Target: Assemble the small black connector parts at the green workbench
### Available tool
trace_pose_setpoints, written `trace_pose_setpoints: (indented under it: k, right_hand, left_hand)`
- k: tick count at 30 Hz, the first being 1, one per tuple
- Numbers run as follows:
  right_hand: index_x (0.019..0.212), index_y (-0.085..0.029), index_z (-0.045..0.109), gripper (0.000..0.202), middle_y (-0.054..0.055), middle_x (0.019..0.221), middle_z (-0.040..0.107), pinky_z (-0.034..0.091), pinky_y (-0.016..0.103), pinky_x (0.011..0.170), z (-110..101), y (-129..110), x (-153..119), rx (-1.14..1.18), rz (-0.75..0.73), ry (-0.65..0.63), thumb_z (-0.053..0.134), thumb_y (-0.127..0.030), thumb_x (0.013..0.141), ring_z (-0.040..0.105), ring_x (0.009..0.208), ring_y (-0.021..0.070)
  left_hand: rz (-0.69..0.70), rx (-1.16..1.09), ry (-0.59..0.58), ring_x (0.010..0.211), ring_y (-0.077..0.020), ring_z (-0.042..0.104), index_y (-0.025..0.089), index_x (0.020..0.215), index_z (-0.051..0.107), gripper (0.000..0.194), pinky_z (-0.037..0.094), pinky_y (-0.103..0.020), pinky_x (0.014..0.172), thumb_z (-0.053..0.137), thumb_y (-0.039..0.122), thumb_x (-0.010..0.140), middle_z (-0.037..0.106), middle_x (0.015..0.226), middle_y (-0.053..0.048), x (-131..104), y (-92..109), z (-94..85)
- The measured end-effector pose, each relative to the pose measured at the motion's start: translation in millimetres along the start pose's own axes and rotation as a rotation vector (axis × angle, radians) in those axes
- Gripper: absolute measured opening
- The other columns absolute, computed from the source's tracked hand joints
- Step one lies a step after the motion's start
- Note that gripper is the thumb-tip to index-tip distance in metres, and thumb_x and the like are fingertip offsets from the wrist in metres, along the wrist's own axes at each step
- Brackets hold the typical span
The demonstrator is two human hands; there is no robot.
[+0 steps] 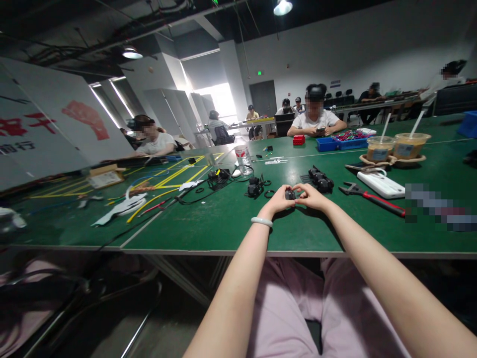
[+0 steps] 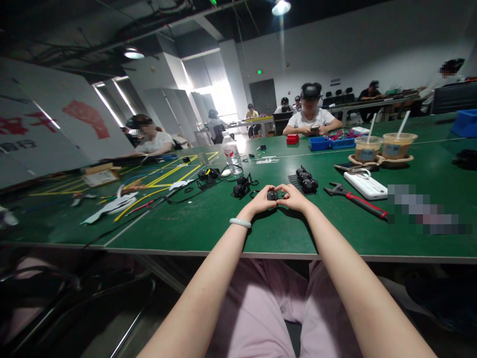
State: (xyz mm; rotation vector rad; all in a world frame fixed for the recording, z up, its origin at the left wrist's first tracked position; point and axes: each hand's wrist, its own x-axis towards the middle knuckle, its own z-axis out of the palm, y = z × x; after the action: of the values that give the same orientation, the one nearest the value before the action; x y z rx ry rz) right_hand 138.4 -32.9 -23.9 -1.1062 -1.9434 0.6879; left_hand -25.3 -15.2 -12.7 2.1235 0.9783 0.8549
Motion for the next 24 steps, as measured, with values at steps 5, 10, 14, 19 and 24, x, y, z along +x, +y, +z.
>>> trace_pose_setpoints:
  k: [5,10,14,19,24]
  right_hand:
    - [0.102,-0.021,0.049,0.042,0.003,0.096,0.043,0.043,0.027,0.067,0.4,3.0,0.6,-0.044,-0.01,-0.004,0.058,-0.02,0.061,0.047,0.061,0.006]
    - [0.103,-0.021,0.05,0.042,0.003,0.093,0.043,0.043,0.027,0.068,1.3,6.6,2.0,-0.068,0.004,-0.01,0.058,-0.023,0.062,0.047,0.062,0.0064]
    - [0.105,-0.021,0.049,0.041,0.003,0.091,0.044,0.042,0.027,0.07,2.4,9.3,3.3,-0.097,0.007,-0.019,0.057,-0.025,0.064,0.046,0.062,0.007]
    - [0.106,-0.02,0.049,0.04,0.003,0.088,0.045,0.04,0.028,0.072,3.7,10.0,3.6,-0.133,0.002,-0.013,0.054,-0.028,0.067,0.046,0.069,0.0093]
    - [0.106,-0.02,0.05,0.038,0.004,0.088,0.045,0.04,0.029,0.075,4.5,11.9,4.6,-0.147,0.015,-0.019,0.052,-0.033,0.07,0.047,0.071,0.0101]
  left_hand:
    - [0.008,0.026,-0.002,0.07,-0.0097,0.043,0.012,0.093,0.044,0.044,0.036,-0.023,0.064,0.062,0.021,0.054,0.047,0.081,-0.002,0.0,0.7,0.3]
    - [0.015,0.02,-0.013,0.07,-0.0099,0.043,0.012,0.093,0.044,0.042,0.036,-0.023,0.065,0.061,0.022,0.056,0.047,0.081,-0.002,-1.1,4.5,0.0]
    - [0.039,0.029,-0.017,0.072,-0.0101,0.043,0.011,0.093,0.044,0.041,0.036,-0.023,0.066,0.06,0.02,0.056,0.047,0.082,-0.002,-1.5,5.2,-0.3]
    - [0.055,0.026,-0.015,0.072,-0.0095,0.043,0.012,0.092,0.043,0.04,0.036,-0.022,0.068,0.059,0.015,0.055,0.046,0.082,-0.001,-0.9,2.8,0.3]
    - [0.032,0.024,-0.02,0.071,-0.0092,0.043,0.012,0.094,0.042,0.044,0.037,-0.022,0.066,0.057,0.012,0.053,0.046,0.083,-0.001,-0.5,2.5,0.5]
